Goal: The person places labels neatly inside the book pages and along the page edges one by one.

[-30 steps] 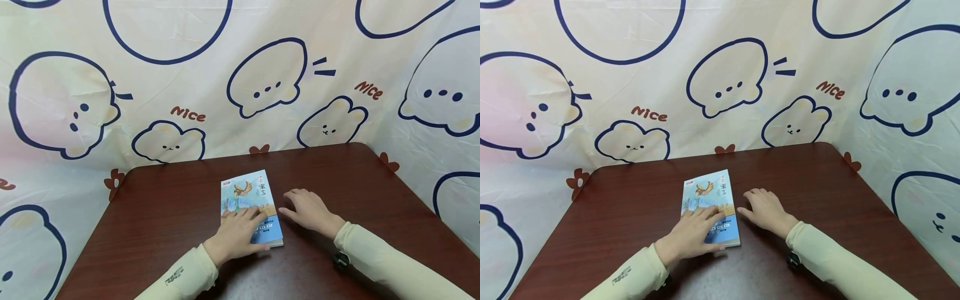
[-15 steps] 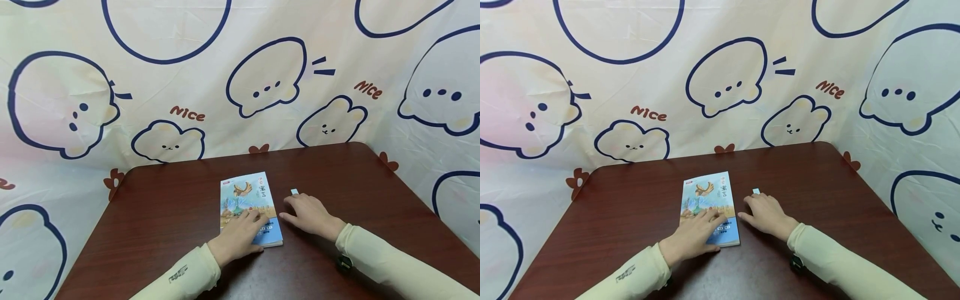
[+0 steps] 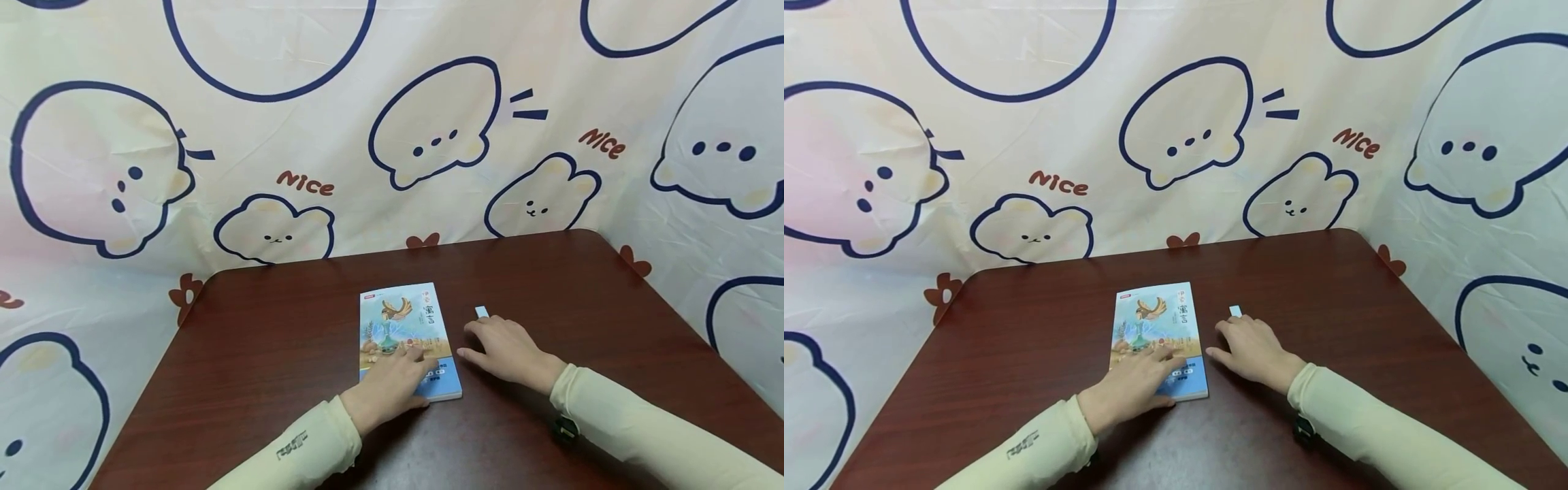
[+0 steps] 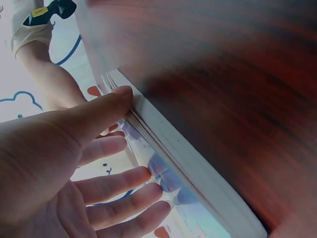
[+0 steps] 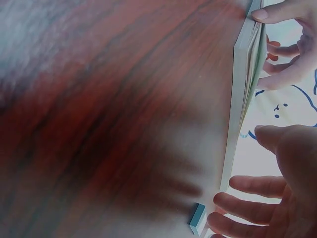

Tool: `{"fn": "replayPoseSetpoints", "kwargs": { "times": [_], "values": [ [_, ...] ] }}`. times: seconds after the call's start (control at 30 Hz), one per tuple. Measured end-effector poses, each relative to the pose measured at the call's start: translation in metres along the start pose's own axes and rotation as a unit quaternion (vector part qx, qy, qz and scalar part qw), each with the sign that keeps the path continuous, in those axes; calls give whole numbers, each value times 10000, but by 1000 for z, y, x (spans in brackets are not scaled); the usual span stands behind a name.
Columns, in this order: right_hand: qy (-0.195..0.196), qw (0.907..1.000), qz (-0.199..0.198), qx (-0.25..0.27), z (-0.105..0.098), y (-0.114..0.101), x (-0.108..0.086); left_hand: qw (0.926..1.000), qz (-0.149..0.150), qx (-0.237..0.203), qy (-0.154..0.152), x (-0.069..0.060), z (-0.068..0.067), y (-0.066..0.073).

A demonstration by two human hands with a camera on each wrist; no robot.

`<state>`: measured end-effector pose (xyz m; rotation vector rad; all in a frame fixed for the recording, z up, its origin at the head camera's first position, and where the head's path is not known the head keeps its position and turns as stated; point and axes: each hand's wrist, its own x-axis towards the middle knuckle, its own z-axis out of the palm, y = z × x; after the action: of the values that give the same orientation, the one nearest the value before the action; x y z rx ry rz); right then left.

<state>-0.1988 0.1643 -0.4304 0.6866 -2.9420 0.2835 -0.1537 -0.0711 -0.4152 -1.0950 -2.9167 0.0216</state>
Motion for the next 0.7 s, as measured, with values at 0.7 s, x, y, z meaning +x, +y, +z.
{"fn": "replayPoseSetpoints", "kwargs": {
  "times": [0.7],
  "values": [
    [-55,9988,-83,485,2,-5,4,9901,445,-1065,794,-10,-4,-4]
  ]
}}
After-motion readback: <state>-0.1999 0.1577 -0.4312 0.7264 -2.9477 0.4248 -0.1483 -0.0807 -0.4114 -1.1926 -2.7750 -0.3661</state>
